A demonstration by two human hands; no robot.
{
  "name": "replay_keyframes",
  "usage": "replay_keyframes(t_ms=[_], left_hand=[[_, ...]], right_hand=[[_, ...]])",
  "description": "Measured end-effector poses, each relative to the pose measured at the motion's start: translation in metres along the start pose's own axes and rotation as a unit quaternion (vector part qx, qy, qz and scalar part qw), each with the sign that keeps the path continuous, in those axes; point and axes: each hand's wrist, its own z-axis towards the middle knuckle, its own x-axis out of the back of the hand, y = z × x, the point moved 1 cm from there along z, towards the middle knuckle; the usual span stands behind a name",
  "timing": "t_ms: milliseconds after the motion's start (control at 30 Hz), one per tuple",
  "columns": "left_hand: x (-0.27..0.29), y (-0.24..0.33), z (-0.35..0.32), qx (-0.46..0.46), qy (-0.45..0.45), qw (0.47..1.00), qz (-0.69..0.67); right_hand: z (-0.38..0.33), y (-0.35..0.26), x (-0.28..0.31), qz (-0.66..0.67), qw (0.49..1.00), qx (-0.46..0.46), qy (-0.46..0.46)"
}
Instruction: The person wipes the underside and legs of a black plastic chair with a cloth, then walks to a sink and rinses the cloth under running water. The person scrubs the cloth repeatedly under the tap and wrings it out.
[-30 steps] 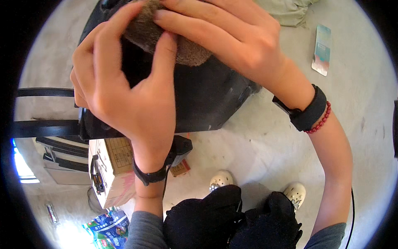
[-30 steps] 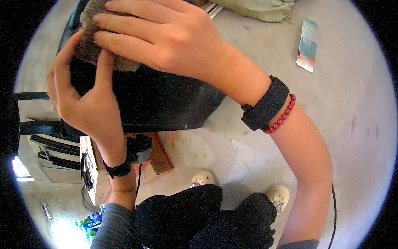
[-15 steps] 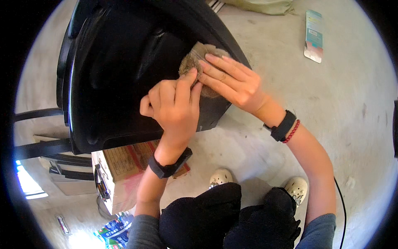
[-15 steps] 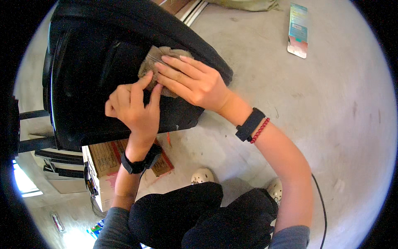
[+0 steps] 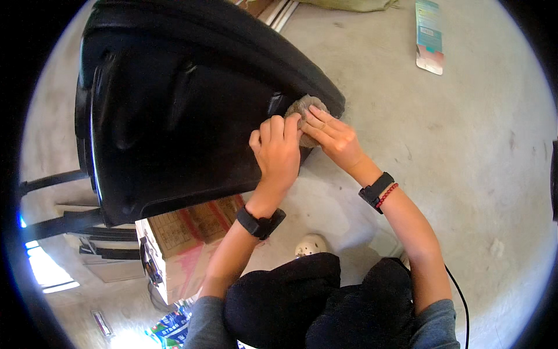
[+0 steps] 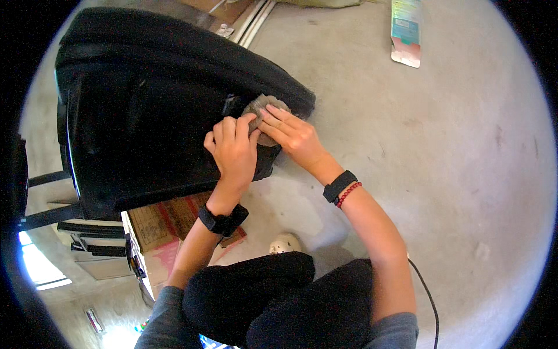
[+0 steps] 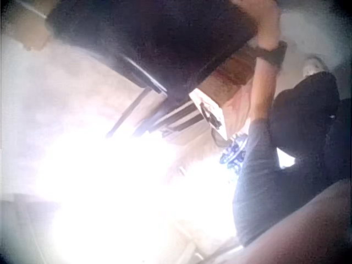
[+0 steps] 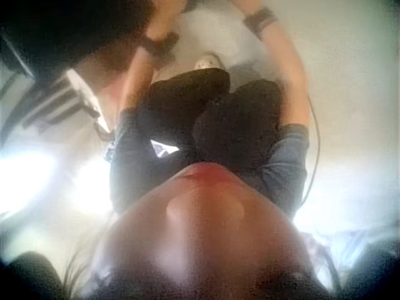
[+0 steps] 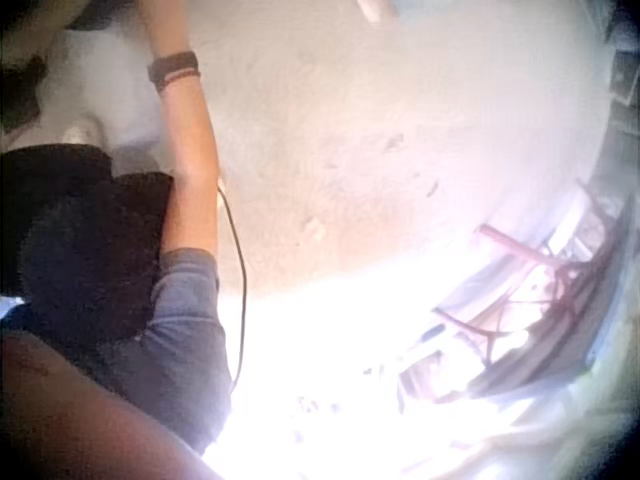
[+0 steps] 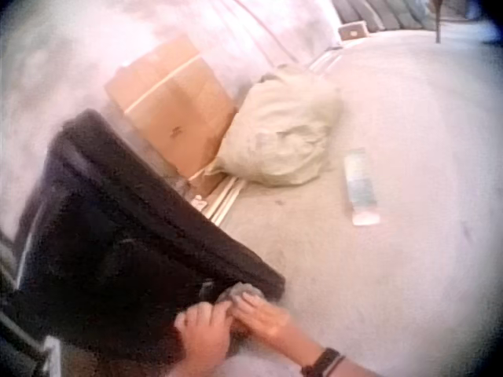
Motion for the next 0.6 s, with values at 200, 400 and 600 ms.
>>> replay_keyframes(t_ms=[200, 400, 600], left_hand=[[-0.041, 0.01, -0.016, -0.044, -0.068, 0.995, 0.063], [-0.068, 0.022, -0.017, -0.111, -0.105, 0.988, 0.038], [-0.075, 0.024, -0.025, -0.088, -0.129, 0.986, 0.048]], right_hand=[[-0.035, 0.014, -0.008, 0.027, 0.996, -0.067, -0.061], [-0.065, 0.024, -0.014, 0.067, 0.986, -0.134, -0.078], [-0.072, 0.024, -0.02, 0.067, 0.976, -0.138, -0.155]])
